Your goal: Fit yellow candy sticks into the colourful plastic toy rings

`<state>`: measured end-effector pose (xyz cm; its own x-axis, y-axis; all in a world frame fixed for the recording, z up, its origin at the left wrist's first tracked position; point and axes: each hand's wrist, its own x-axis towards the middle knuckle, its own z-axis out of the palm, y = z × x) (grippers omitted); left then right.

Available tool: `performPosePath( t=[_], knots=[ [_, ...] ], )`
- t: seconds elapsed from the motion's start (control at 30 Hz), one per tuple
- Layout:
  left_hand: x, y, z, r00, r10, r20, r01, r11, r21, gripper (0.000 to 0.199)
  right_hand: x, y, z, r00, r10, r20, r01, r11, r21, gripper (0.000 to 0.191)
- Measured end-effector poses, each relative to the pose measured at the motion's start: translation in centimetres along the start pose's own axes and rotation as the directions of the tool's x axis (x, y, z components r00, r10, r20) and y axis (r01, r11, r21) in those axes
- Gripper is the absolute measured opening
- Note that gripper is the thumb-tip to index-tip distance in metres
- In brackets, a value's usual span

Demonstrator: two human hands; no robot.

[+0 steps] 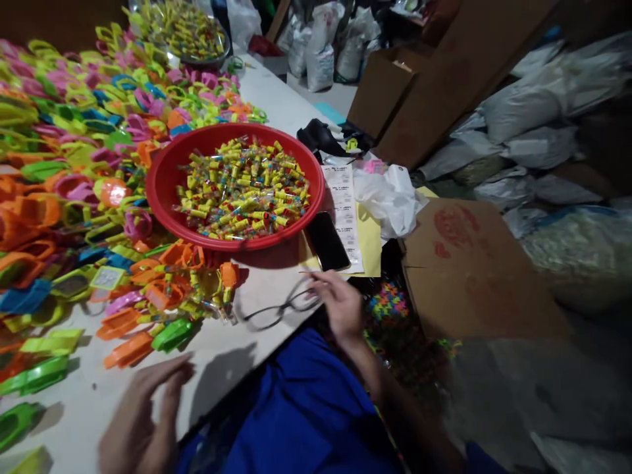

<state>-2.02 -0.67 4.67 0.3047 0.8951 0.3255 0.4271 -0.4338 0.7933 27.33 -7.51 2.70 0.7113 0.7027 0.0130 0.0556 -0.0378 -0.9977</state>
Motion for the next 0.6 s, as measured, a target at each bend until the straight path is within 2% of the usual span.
performPosePath(
  t=[0.07, 0.13, 0.2, 0.27, 0.33, 0.43, 0.5, 0.6],
  knots=[
    [0.4, 0.1, 2.1, 0.975, 0.069, 0.210, -0.064, 0.997, -0.032, 0.021, 2.2, 1.1, -5.2, 0.991, 0.026, -0.134, -0.029, 0.999, -0.023, 0.042],
    [1.3, 1.3, 5.5, 0.912, 0.119, 0.392, -0.089, 0.992, -0.093, 0.029, 4.6, 1.6, -10.3, 0.966, 0.043, -0.254, -0.057, 0.997, -0.048, 0.047],
    [2.6, 3.1, 9.8, 0.875, 0.159, 0.458, -0.121, 0.986, -0.112, 0.037, 6.9, 1.9, -14.4, 0.946, 0.055, -0.320, -0.084, 0.993, -0.079, 0.050],
    [4.5, 5.4, 14.5, 0.867, 0.211, 0.452, -0.188, 0.978, -0.095, 0.051, 9.0, 2.1, -17.0, 0.940, 0.048, -0.337, -0.094, 0.988, -0.124, 0.049],
    [6.7, 7.7, 19.1, 0.857, 0.217, 0.468, -0.238, 0.971, -0.013, 0.062, 10.8, 2.4, -18.3, 0.944, 0.028, -0.327, -0.094, 0.978, -0.188, 0.043],
    [10.3, 10.8, 24.4, 0.850, 0.075, 0.521, -0.233, 0.941, 0.245, 0.075, 13.2, 2.8, -18.7, 0.960, -0.001, -0.279, -0.091, 0.944, -0.316, 0.030],
    [12.4, 12.2, 26.5, 0.851, -0.042, 0.524, -0.180, 0.914, 0.365, 0.076, 14.5, 3.0, -18.8, 0.969, -0.014, -0.246, -0.091, 0.908, -0.410, 0.024],
    [14.4, 13.0, 27.7, 0.831, -0.155, 0.535, -0.083, 0.915, 0.395, 0.080, 16.1, 3.2, -19.4, 0.971, -0.064, -0.229, -0.074, 0.834, -0.546, 0.020]
  ],
)
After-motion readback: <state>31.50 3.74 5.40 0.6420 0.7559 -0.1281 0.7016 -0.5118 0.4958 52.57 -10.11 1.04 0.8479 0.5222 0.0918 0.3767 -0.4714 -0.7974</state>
